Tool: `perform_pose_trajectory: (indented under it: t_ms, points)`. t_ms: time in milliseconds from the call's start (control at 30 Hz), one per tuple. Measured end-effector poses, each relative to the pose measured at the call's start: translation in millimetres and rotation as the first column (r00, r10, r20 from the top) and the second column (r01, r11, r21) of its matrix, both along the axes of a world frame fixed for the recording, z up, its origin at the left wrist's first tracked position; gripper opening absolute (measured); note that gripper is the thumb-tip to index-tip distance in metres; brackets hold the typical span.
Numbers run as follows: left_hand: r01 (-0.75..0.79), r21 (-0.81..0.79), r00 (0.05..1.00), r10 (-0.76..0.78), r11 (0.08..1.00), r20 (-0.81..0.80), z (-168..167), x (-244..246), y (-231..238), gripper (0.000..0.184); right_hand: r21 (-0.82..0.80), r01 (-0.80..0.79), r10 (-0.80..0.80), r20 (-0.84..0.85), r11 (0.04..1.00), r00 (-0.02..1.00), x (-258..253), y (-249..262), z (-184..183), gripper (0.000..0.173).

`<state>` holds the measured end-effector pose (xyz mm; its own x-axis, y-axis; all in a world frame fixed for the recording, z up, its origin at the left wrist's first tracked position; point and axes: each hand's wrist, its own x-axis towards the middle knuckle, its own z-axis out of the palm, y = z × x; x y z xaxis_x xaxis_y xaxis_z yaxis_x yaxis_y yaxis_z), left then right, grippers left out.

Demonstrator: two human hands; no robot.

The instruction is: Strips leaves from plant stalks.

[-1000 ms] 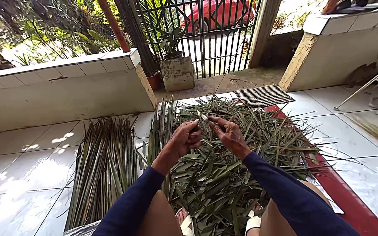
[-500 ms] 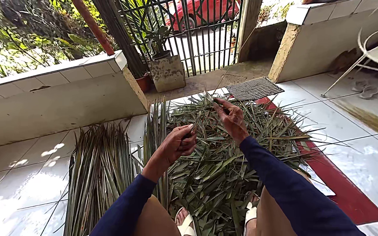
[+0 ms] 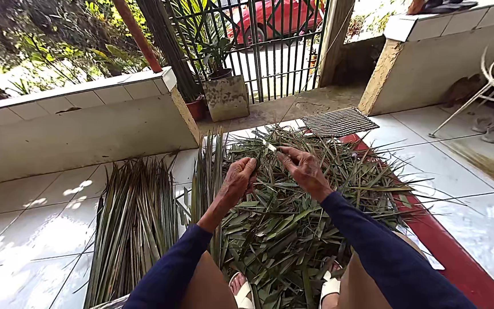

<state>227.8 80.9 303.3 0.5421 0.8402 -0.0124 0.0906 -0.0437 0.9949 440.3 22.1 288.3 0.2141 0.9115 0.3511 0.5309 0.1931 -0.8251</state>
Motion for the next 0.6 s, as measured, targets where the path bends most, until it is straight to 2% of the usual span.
perform_pose_trajectory:
  t_ms: [100,233,400,600]
  points:
    - [0.002,0.236,0.985,0.039,0.972,-0.170,-4,3,5,0.038,-0.047,-0.045,0.047,0.044,0.998,0.998,-11,-1,-3,0.032]
    - [0.026,0.413,0.956,0.098,0.911,-0.276,-5,3,5,0.037,-0.033,-0.030,0.032,0.061,0.999,0.998,-13,0,-4,0.033]
    - [0.031,0.461,0.951,0.115,0.887,-0.285,-4,2,3,0.037,-0.016,0.042,-0.040,0.125,0.999,0.991,-15,-1,-2,0.034]
    - [0.048,0.451,0.961,0.082,0.891,-0.264,-3,-2,1,0.036,0.037,0.121,-0.124,0.095,0.992,0.988,-7,3,2,0.035]
